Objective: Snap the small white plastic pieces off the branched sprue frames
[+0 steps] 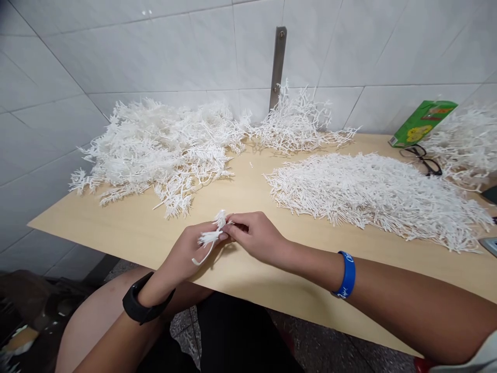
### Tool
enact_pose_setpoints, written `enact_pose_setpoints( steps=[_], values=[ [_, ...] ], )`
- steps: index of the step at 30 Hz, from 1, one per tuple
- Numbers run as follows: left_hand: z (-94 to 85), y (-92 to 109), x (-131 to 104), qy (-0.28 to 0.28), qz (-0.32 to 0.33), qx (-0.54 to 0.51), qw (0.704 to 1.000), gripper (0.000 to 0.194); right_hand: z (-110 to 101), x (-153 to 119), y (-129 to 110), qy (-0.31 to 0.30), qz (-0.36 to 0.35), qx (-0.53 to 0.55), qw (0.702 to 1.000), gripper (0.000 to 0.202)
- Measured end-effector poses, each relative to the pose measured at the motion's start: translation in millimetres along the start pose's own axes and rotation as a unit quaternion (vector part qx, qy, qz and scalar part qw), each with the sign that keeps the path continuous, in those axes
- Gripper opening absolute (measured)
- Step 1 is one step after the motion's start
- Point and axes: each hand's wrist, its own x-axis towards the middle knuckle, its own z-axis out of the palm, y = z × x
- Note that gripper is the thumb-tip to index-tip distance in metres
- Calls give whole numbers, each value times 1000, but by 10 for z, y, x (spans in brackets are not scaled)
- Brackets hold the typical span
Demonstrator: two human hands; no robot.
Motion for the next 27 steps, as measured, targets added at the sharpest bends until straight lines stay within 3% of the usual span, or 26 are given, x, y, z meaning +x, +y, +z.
enact_pose_setpoints(
  steps=[4,9,16,18,21,22,24,27],
  values=[
    [4,-21,3,15,-17,-26,999,31,-24,-4,-20,-8,-10,13,1000,25],
    [-20,-29,17,65,-64,-112,989,37,-23,-18,-40,-28,-39,-49,998,37],
    [-54,-19,20,116,-86,-125,982,34,13,-24,-34,-66,-132,-71,986,36],
    [-56,-52,44,171,-99,-161,967,34,33,-58,-48,-75,-173,-92,978,37],
    [-56,-114,88,257,-113,-279,918,35,77,-137,-88,-131,-245,-120,953,33],
    [-54,-129,97,258,-112,-299,912,35,90,-157,-96,-145,-256,-121,948,31],
    [-46,-141,99,217,-110,-290,926,33,95,-166,-88,-130,-233,-123,956,28],
    [-35,-124,79,171,-114,-264,942,32,35,-96,-9,-32,-139,-156,977,27]
  ],
)
